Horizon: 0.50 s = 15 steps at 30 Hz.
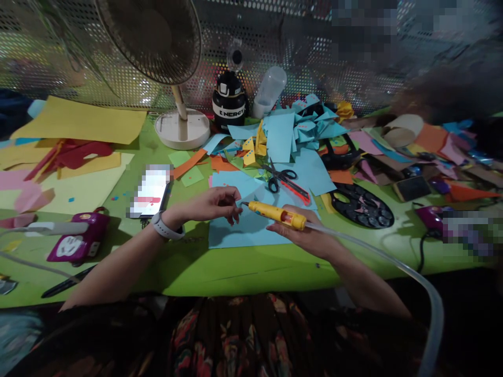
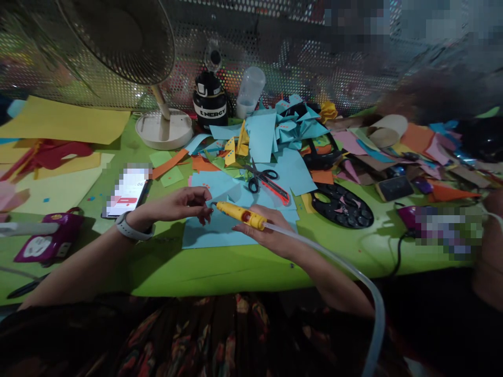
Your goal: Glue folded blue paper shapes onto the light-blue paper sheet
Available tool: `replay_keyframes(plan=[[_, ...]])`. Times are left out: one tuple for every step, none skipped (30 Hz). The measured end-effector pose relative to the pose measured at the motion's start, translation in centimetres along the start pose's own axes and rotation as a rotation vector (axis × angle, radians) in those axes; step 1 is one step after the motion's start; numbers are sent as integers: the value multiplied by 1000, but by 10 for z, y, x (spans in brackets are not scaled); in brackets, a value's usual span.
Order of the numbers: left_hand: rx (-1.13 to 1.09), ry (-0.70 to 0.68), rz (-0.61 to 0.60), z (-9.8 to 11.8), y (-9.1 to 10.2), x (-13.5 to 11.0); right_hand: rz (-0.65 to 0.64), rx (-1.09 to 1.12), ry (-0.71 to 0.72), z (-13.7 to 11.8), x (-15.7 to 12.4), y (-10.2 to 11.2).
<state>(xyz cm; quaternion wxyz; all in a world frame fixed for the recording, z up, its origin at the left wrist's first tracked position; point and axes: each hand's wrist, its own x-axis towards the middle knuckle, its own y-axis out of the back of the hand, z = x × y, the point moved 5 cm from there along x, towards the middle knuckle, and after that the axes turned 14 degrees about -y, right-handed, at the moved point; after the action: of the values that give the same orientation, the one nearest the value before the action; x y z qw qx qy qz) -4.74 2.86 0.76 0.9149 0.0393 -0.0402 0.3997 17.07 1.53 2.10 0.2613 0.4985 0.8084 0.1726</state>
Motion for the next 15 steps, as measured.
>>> replay_keyframes(plan=[[-1,-1,0,0,0,0,0,-3,5,-1,0,0],[-2,-3,1,0,0,0,-1,-6,9,-1,0,0],[-4,-4,1,0,0,0,-1,-7,11,-2,0,0],[-5,-4,1,0,0,0,0,-7,11,-2,0,0],[-4,-1,1,-1,0,0,2,-9,9,-2,0,0],[-3,2,0,-1,0,0,4,-13,4,-2,0,0],[-4,4,1,-1,0,0,6,-17,2,-2,0,0],[-6,5,3,-1,0,0,7,-23,1,-2,0,0],[-7,6,3,-2,0,0,7,-32,0,-2,0,0],[-9,8,2,-2,0,0,7,-40,0,-2,0,1],[-9,10,2,-2,0,0,7,-45,0,-3,0,1],[-9,11,2,-3,0,0,7,-49,0,-3,-1,1],[-8,12,3,-3,1,0,10,-52,0,-4,-1,1],[-7,12,3,-3,1,0,13,-58,0,-4,-1,1],[-7,11,4,-3,1,0,17,-62,1,-4,0,1]])
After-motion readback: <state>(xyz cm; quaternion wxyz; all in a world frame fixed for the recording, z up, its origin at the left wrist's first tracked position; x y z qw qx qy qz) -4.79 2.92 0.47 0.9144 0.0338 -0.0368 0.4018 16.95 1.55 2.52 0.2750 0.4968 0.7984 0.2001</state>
